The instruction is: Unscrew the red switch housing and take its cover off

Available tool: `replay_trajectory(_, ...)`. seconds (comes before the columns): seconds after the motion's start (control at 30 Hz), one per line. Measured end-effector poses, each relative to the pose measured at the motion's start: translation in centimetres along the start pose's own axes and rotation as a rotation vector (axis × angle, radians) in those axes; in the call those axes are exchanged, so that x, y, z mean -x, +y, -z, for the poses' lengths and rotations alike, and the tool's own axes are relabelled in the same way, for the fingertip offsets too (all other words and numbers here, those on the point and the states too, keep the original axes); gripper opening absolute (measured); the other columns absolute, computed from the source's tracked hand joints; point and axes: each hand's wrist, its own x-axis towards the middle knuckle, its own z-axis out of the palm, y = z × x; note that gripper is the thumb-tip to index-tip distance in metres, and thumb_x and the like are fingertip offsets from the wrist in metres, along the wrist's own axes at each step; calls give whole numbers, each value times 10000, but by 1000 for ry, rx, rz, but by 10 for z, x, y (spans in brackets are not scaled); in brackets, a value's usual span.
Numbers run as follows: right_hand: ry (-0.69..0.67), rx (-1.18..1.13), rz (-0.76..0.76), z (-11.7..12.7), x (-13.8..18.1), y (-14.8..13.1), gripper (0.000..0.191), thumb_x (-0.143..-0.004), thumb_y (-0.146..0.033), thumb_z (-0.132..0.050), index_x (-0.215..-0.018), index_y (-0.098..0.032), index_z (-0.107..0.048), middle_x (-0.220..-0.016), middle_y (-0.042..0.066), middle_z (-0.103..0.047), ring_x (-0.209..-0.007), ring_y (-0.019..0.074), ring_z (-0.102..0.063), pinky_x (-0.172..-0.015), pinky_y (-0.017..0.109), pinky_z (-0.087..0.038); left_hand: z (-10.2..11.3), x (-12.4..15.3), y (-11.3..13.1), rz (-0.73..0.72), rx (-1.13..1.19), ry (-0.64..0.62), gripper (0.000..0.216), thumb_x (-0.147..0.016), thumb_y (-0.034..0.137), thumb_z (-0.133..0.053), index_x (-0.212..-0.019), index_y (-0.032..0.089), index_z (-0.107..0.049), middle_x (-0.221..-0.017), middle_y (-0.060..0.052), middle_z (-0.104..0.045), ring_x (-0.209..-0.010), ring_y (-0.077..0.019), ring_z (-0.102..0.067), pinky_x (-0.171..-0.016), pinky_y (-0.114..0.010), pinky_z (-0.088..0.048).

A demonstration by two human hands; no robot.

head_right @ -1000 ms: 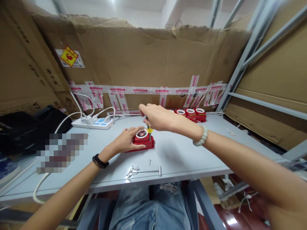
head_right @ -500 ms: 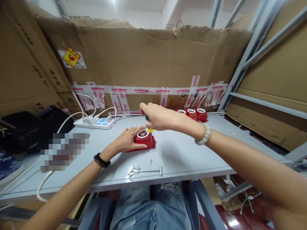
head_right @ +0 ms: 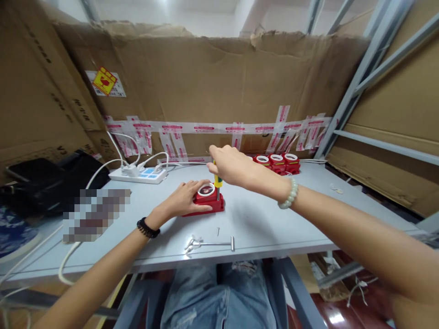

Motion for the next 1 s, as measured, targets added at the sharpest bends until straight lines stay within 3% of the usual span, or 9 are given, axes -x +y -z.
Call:
replay_trajectory(0.13,-81,-115,76,2,1,-2,246,-765,-260,-509,-1001,-202,-475,-827,37,-614,-652,142,-501,-539,252,-316,0,0,1,5,-12,-9,775,-704,725,-510,-1320,280,-359,-1111,-100,-582,-978,-296,-541,-833,-417,-375)
replay_trajectory(0.3,7,32,-40,-2,0,-4,245,-837,-393,-452,-938,-172,-480,-743,60,-581,-584,153,-466,-491,268,-264,1,-1,1,7,-23,-12,763,-713,725,-499,-1312,272,-365,-1114,-104,-583,-980,-297,-538,-834,-424,-371)
replay_trajectory(0.43,-65,-42,28,0,-1,-3,178,-782,-274,-512,-939,-196,-477,-753,30,-587,-593,135,-476,-495,246,-280,2,-1,2,0,-30,-36,753,-704,734,-502,-1293,282,-378,-1104,-102,-590,-1003,-300,-531,-830,-422,-374)
replay_trajectory(0.6,1,61,-5,0,-2,-5,285,-825,-459,-492,-889,-181,-512,-740,61,-599,-625,164,-494,-515,262,-270,3,-1,3,13,-53,-41,764,-700,743,-496,-1289,268,-387,-1108,-111,-590,-1008,-313,-529,-824,-429,-377)
replay_trajectory(0.73,-28,-25,40,1,0,-8,138,-828,-270,-483,-935,-187,-510,-784,46,-616,-623,140,-490,-530,252,-280,4,-1,4,13,-45,-42,752,-699,737,-506,-1286,280,-388,-1110,-104,-589,-1010,-309,-528,-822,-419,-375)
replay_trajectory(0.8,-63,-70,78,2,1,-8,182,-776,-222,-530,-953,-195,-499,-813,33,-618,-634,132,-488,-532,242,-285,4,0,4,18,-52,-46,767,-700,737,-504,-1298,274,-377,-1099,-108,-590,-1000,-308,-531,-821,-419,-375)
replay_trajectory(0.93,17,19,5,-1,2,-7,196,-820,-366,-518,-870,-177,-507,-722,44,-591,-580,137,-455,-513,257,-254,4,0,5,18,-49,-38,772,-705,731,-504,-1309,272,-362,-1126,-105,-584,-1019,-304,-525,-831,-417,-372)
replay_trajectory(1.0,46,14,-8,-2,2,-6,176,-841,-342,-480,-867,-171,-515,-713,48,-591,-576,139,-454,-517,261,-253,4,0,5,16,-45,-31,755,-711,728,-501,-1302,278,-368,-1123,-97,-587,-1019,-303,-526,-830,-417,-373)
